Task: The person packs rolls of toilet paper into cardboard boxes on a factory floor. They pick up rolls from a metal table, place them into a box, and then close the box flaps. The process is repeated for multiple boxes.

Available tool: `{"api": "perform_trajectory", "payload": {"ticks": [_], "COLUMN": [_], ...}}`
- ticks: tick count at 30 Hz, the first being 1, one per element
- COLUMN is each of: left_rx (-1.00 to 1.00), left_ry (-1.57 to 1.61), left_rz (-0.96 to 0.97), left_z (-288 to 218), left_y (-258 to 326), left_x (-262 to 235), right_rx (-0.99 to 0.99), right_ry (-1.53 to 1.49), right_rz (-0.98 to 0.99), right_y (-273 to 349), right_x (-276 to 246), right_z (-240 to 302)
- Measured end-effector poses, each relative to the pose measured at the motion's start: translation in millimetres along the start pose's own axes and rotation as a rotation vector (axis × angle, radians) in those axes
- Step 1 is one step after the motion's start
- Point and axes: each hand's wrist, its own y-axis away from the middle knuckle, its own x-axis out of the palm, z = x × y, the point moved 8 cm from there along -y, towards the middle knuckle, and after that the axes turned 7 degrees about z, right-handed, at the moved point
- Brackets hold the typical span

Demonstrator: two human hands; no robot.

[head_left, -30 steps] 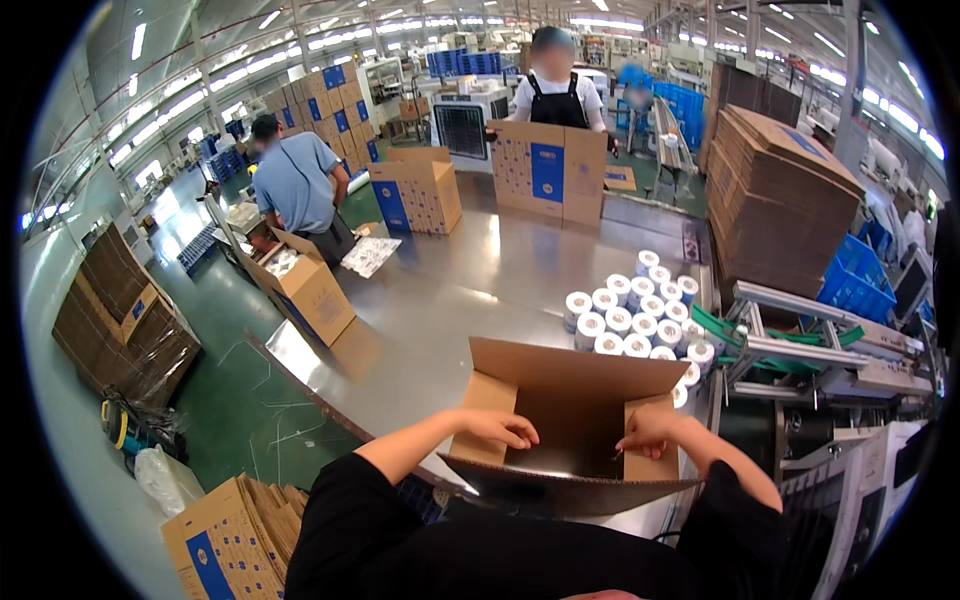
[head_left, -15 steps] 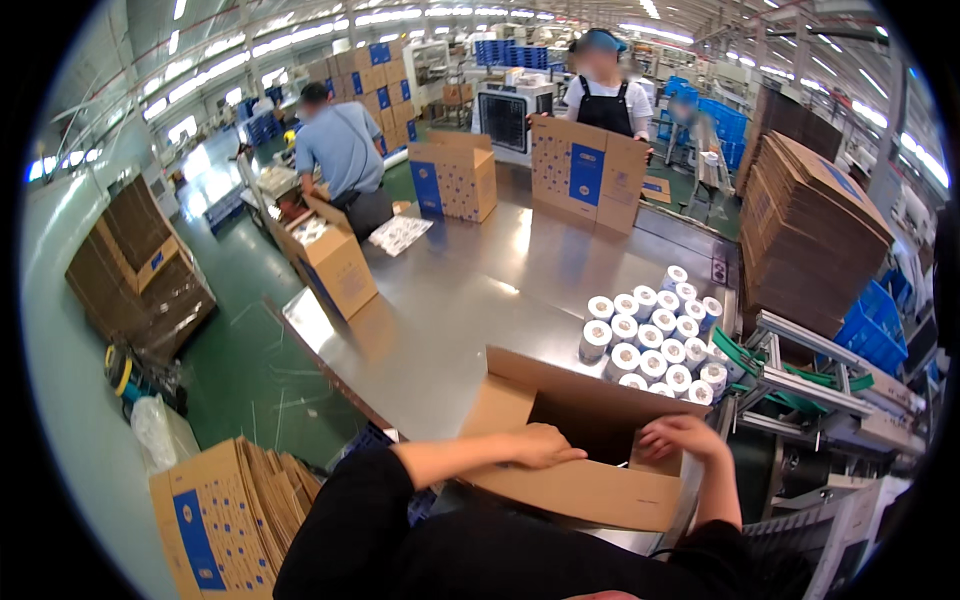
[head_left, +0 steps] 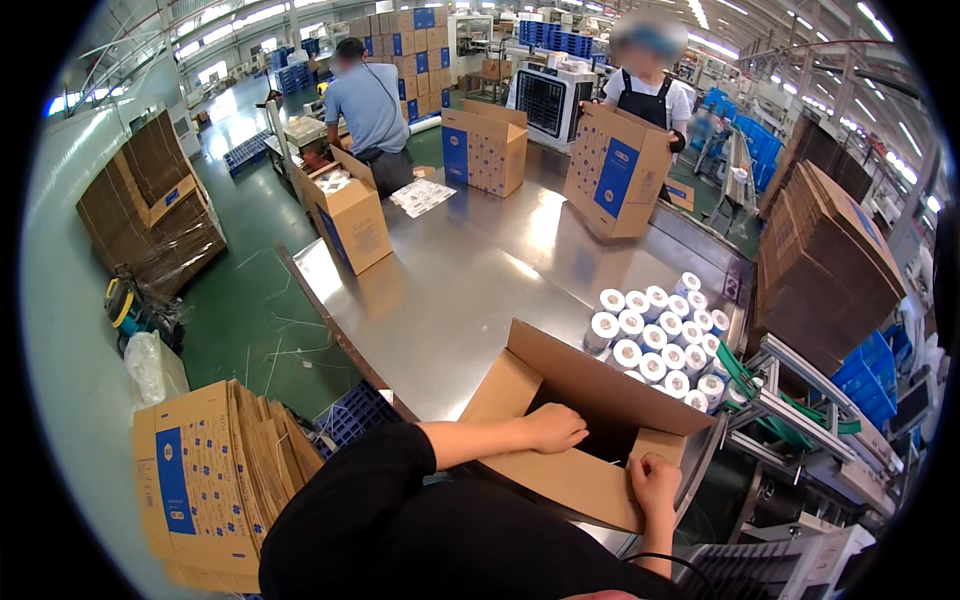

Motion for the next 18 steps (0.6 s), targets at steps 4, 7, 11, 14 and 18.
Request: {"api": "perform_trajectory", "payload": {"ticks": [4,7,11,14,18], "left_rx": [0.439,0.320,-0.263,-0.348,-0.243], "left_ry": [-0.168,-0.228,-0.140,-0.125,-0.436], "left_rz": [-0.681,-0.901,-0.223,0.188,-0.075], "left_z": [-54,-68,9,9,11], "left_y": [12,-3,-63,-51,-6], "left_x": [-94,-167,-147,-99,-25], "right_rx": [0.020,0.060,-0.084,-0.348,-0.580], "right_ry": [-0.048,-0.088,0.018,0.110,0.154], "right_rz": [0.072,0.043,-0.031,-0.095,-0.131], "right_y": [-1,2,3,14,29], "right_x": [12,7,7,6,2], "right_z": [7,-5,9,36,61]}}
